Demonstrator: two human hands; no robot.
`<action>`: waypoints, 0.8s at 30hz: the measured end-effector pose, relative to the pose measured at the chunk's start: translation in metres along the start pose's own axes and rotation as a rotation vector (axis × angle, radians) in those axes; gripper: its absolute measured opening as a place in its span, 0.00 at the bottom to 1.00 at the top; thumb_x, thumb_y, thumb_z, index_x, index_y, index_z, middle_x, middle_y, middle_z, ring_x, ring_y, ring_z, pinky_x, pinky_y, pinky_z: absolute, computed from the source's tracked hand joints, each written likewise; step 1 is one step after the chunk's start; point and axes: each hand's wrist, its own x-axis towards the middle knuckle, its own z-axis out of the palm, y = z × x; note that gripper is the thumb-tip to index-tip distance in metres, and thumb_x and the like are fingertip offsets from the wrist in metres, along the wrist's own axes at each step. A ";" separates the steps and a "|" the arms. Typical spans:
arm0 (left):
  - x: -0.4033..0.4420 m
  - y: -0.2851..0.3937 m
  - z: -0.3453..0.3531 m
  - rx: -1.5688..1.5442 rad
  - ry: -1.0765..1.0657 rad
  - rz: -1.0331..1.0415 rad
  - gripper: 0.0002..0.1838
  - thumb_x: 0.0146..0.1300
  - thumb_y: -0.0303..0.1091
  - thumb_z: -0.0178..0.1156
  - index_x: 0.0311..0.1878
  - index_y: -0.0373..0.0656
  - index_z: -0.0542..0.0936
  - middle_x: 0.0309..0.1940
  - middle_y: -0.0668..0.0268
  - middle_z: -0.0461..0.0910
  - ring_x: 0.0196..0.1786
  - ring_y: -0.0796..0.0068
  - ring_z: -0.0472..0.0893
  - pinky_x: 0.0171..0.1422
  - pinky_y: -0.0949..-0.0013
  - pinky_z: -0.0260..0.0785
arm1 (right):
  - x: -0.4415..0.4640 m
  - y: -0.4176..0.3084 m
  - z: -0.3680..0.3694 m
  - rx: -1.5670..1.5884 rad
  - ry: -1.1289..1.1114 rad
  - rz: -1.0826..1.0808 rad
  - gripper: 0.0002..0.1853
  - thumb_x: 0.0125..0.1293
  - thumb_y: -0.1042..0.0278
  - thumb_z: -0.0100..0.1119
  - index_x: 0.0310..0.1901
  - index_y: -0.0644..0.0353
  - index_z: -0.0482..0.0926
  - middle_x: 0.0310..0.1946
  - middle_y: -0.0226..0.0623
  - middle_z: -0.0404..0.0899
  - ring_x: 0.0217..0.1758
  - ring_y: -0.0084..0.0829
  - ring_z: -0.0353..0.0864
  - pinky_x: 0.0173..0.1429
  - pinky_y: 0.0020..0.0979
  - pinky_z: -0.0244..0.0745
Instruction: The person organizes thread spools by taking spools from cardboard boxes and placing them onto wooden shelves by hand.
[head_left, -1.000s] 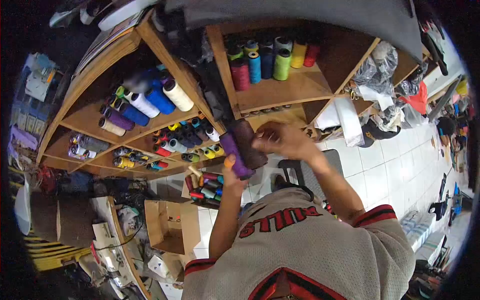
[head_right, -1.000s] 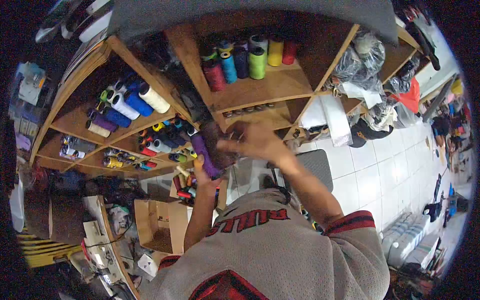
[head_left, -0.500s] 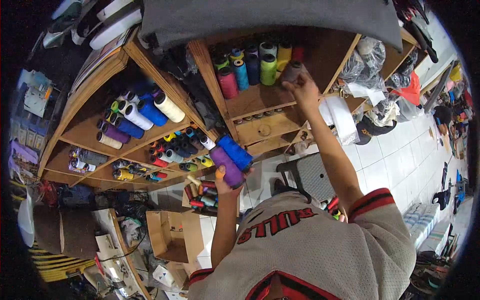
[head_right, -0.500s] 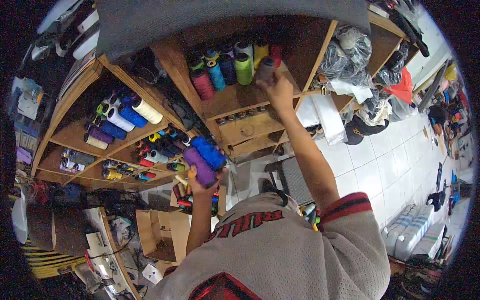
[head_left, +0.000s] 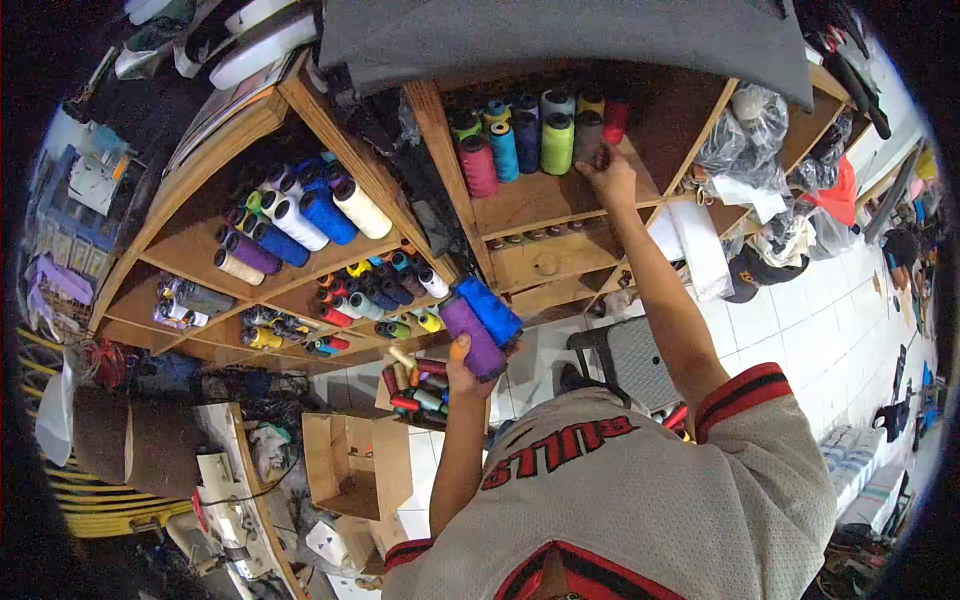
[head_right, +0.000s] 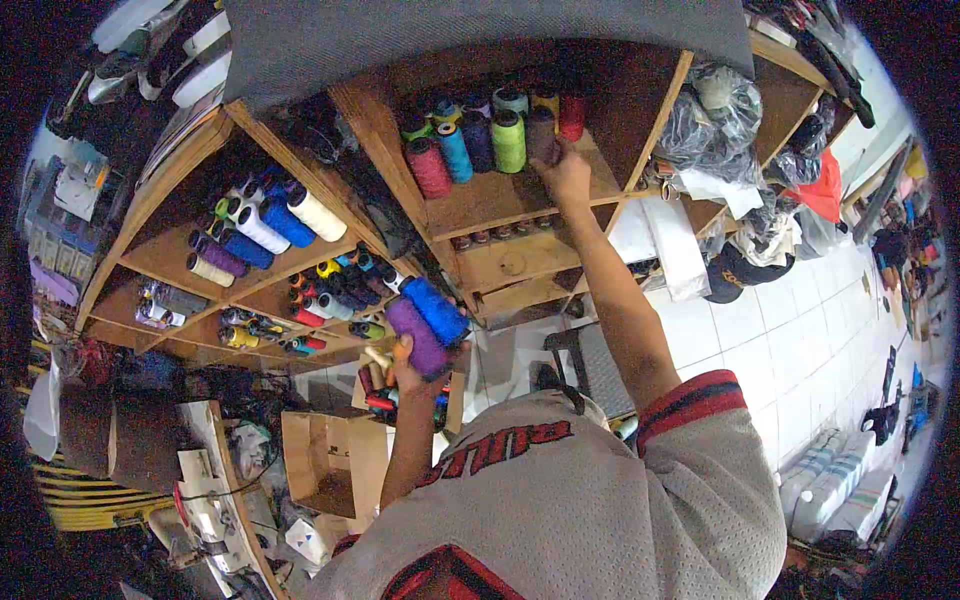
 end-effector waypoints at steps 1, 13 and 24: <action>0.001 -0.001 -0.002 -0.008 0.003 0.002 0.44 0.46 0.49 0.65 0.64 0.41 0.59 0.57 0.54 0.68 0.57 0.55 0.73 0.52 0.49 0.73 | -0.005 -0.003 -0.005 0.065 -0.013 0.013 0.26 0.49 0.57 0.68 0.48 0.61 0.74 0.30 0.50 0.80 0.36 0.48 0.80 0.40 0.40 0.75; 0.017 -0.011 0.002 0.054 -0.110 -0.245 0.39 0.48 0.33 0.65 0.64 0.42 0.60 0.57 0.53 0.68 0.57 0.48 0.72 0.53 0.37 0.70 | -0.139 -0.095 -0.082 0.461 -1.074 0.124 0.32 0.53 0.50 0.66 0.53 0.68 0.73 0.47 0.45 0.77 0.48 0.32 0.77 0.52 0.31 0.72; 0.024 -0.014 0.018 0.039 -0.042 -0.243 0.31 0.56 0.28 0.58 0.64 0.45 0.62 0.52 0.56 0.72 0.51 0.55 0.76 0.42 0.49 0.78 | -0.146 -0.018 -0.076 1.360 -0.833 0.685 0.32 0.57 0.59 0.60 0.60 0.65 0.63 0.48 0.43 0.75 0.49 0.39 0.77 0.51 0.40 0.76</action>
